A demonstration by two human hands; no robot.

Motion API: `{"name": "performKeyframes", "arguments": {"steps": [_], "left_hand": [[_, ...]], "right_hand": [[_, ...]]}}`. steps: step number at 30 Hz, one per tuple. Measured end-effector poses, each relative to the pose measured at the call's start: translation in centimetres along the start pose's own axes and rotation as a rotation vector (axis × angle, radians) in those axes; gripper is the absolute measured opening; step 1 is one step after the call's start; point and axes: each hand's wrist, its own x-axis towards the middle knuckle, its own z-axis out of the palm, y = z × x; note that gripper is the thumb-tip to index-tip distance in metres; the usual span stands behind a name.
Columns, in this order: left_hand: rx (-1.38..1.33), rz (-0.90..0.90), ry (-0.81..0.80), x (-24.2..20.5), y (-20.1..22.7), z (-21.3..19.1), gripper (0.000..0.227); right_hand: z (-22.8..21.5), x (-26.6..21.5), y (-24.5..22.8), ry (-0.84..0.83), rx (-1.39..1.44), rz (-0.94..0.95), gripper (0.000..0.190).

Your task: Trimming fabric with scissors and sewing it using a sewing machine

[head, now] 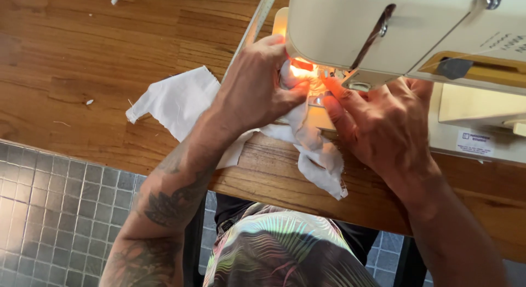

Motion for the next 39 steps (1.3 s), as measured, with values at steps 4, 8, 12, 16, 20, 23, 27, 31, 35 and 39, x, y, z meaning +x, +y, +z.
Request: {"name": "performKeyframes", "arguments": {"steps": [4, 8, 12, 16, 20, 23, 27, 31, 35, 39], "left_hand": [[0.093, -0.039, 0.013, 0.0, -0.8, 0.9, 0.037], [0.093, -0.035, -0.032, 0.7, -1.2, 0.8, 0.023], [0.094, -0.017, -0.052, 0.8, -1.4, 0.7, 0.026], [0.112, -0.063, -0.082, 0.9, -1.8, 0.6, 0.028], [0.118, 0.012, -0.036, 0.7, -2.3, 1.2, 0.034], [0.108, -0.040, -0.035, 0.7, -2.3, 1.2, 0.044], [0.112, -0.112, -0.028, 0.3, -2.8, 1.6, 0.048], [0.091, -0.129, -0.036, 0.4, -2.4, 1.4, 0.050], [0.094, -0.168, -0.029, 0.2, -2.6, 1.6, 0.054], [0.088, -0.199, -0.044, 0.3, -2.4, 1.6, 0.053]], "right_hand": [[-0.1, -0.2, -0.2, -0.007, -0.047, -0.012, 0.031], [0.0, 0.2, -0.2, -0.007, -0.013, -0.014, 0.034], [1.1, -0.6, 1.1, -0.107, 0.257, 0.068, 0.033], [8.0, -5.0, 8.1, -0.330, 0.040, 0.053, 0.072], [13.6, -7.5, 12.9, -0.066, -0.687, -0.265, 0.019], [14.6, -7.3, 13.4, -0.069, -0.718, -0.254, 0.020], [15.9, -6.9, 13.6, -0.084, -0.754, -0.244, 0.026], [16.1, -7.0, 13.7, -0.102, -0.790, -0.226, 0.032], [16.6, -7.0, 13.4, -0.118, -0.824, -0.216, 0.043], [16.7, -7.2, 12.9, -0.136, -0.863, -0.198, 0.054]]}}
